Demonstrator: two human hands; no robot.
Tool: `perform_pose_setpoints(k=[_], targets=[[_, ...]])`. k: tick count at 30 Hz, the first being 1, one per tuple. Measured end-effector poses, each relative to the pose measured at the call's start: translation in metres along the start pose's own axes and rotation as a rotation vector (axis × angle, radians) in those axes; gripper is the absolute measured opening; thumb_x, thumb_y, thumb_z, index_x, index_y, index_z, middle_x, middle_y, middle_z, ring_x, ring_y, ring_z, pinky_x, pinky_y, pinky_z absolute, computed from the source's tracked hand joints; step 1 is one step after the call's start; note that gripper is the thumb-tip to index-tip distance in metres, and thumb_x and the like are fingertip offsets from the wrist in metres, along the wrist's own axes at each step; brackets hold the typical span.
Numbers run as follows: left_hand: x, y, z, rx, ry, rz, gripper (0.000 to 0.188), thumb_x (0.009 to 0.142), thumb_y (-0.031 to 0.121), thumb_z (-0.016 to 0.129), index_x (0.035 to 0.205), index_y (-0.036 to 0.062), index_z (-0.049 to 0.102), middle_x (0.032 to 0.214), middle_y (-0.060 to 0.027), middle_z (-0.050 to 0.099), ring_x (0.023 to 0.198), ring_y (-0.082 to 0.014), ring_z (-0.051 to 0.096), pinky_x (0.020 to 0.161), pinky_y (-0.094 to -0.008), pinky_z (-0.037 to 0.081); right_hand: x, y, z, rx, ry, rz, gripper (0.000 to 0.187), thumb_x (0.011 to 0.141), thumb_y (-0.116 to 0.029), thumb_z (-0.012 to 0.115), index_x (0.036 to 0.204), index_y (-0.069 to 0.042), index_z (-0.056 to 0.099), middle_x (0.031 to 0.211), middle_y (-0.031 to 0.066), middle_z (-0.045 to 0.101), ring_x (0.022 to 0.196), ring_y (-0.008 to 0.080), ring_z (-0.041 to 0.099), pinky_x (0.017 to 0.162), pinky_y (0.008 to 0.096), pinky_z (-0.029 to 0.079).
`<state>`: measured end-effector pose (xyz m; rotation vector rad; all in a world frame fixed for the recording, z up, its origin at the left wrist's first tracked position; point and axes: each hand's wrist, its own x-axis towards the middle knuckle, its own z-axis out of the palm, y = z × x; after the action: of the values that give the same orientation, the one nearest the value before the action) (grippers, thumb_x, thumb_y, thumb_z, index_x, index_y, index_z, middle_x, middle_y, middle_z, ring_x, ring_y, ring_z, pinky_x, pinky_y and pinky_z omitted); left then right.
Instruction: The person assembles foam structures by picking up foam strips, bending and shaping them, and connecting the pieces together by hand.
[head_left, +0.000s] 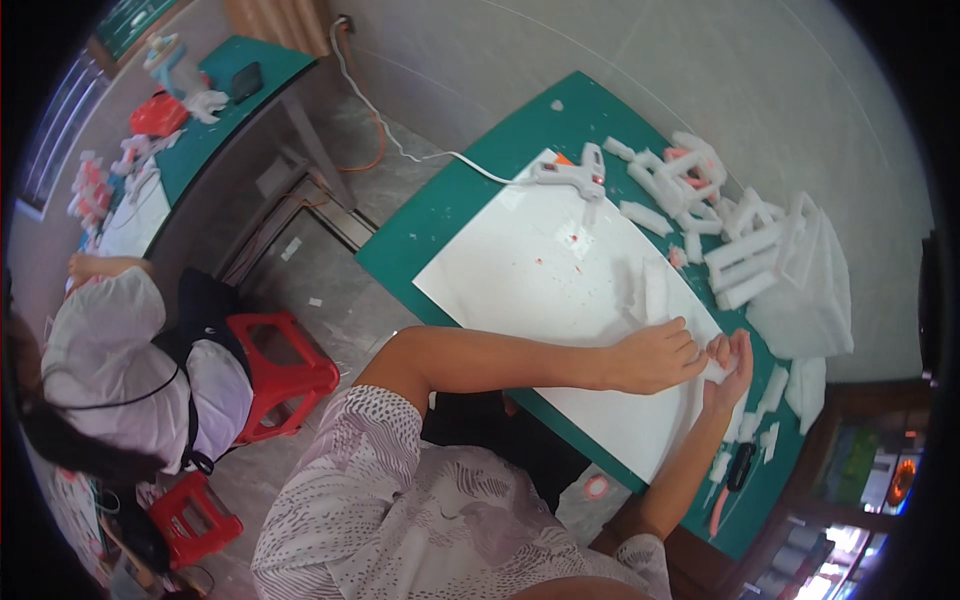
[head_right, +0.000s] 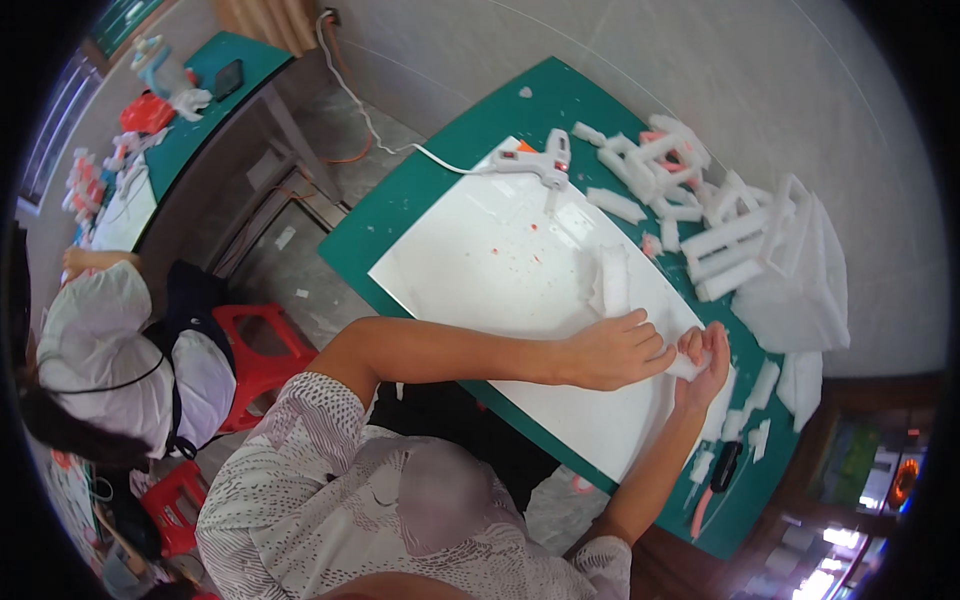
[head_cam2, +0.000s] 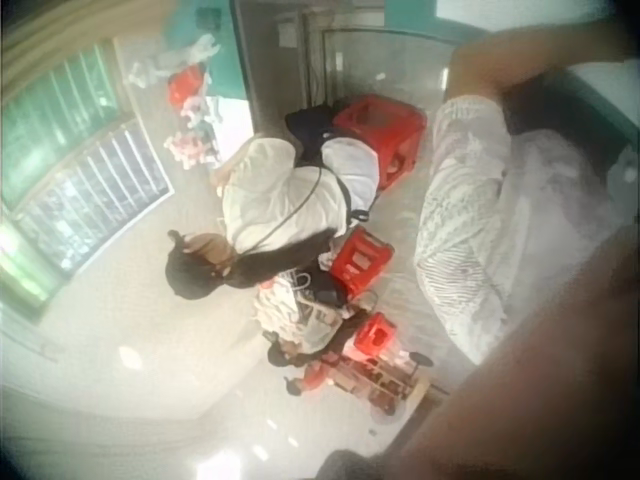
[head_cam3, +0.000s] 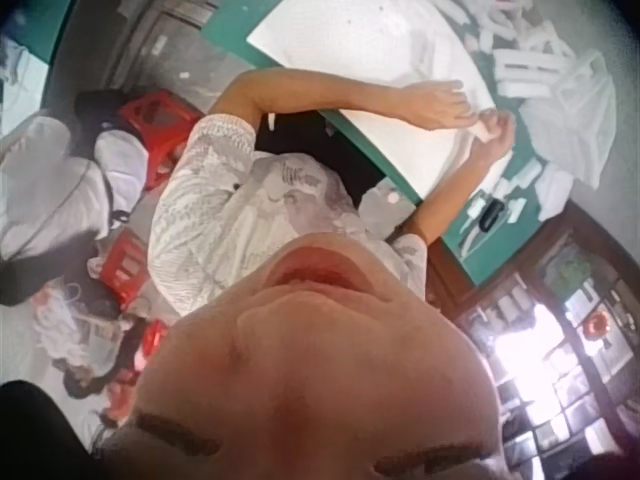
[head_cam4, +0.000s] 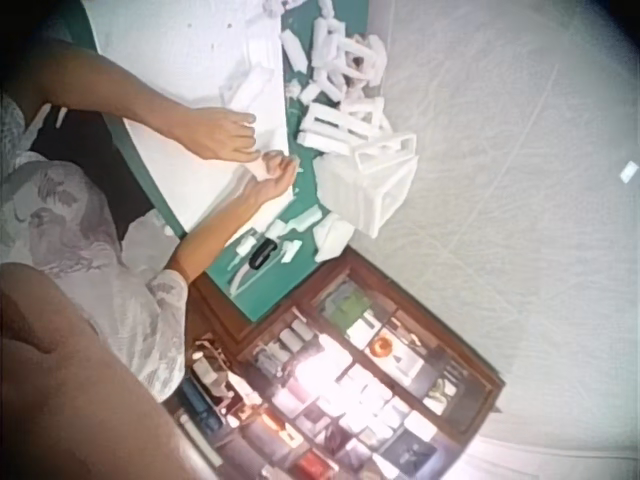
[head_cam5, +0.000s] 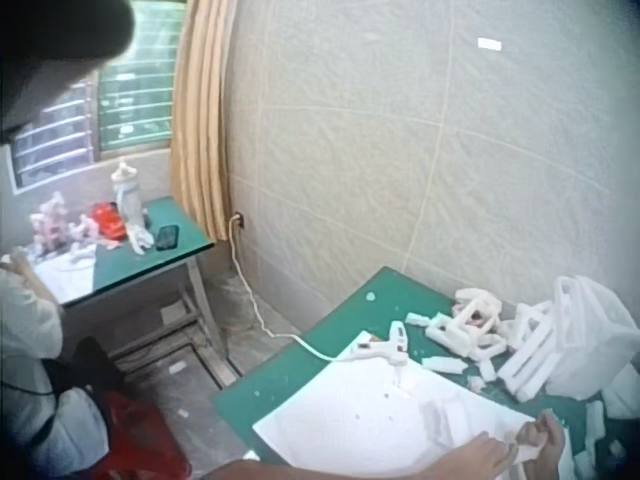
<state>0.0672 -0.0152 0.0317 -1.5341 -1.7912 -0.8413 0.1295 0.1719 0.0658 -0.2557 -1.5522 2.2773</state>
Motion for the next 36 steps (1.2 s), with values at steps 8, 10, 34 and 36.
perform_pose_setpoints(k=[8, 10, 34, 36], targets=[[0.0, 0.0, -0.009, -0.071, 0.027, 0.021, 0.033, 0.084, 0.017, 0.055, 0.112, 0.0009, 0.06, 0.082, -0.0062, 0.055, 0.08, -0.0219, 0.057, 0.089, -0.0425, 0.042, 0.009, -0.012, 0.006, -0.098, -0.194, -0.052, 0.036, 0.101, -0.027, 0.042, 0.07, -0.011, 0.036, 0.051, -0.0009, 0.031, 0.054, 0.0129, 0.032, 0.056, 0.028, 0.028], [0.004, 0.004, -0.008, -0.016, 0.008, 0.042, 0.037, 0.084, 0.017, 0.055, 0.117, 0.0018, 0.06, 0.083, -0.0051, 0.054, 0.081, -0.0203, 0.056, 0.09, -0.0419, 0.041, 0.003, -0.024, 0.006, -0.122, -0.165, -0.06, 0.036, 0.102, -0.027, 0.042, 0.07, -0.011, 0.036, 0.05, -0.0009, 0.031, 0.053, 0.0127, 0.031, 0.055, 0.0275, 0.027], [-0.003, 0.011, -0.008, 0.005, 0.032, 0.056, 0.032, 0.084, 0.017, 0.055, 0.111, 0.0019, 0.062, 0.082, -0.0039, 0.055, 0.078, -0.0191, 0.055, 0.083, -0.0374, 0.042, 0.016, -0.011, -0.025, 0.037, 0.087, -0.267, 0.032, 0.102, -0.023, 0.048, 0.073, -0.012, 0.041, 0.056, -0.0017, 0.035, 0.057, 0.0118, 0.037, 0.058, 0.027, 0.031], [-0.026, 0.025, -0.026, -0.133, 0.022, 0.268, 0.029, 0.084, 0.016, 0.056, 0.109, 0.0047, 0.064, 0.085, -0.0038, 0.057, 0.08, -0.0184, 0.056, 0.081, -0.0365, 0.043, 0.019, -0.064, -0.115, 0.494, 0.296, -0.345, 0.028, 0.101, -0.021, 0.05, 0.075, -0.013, 0.044, 0.059, -0.0023, 0.036, 0.057, 0.0099, 0.038, 0.06, 0.0268, 0.034]])
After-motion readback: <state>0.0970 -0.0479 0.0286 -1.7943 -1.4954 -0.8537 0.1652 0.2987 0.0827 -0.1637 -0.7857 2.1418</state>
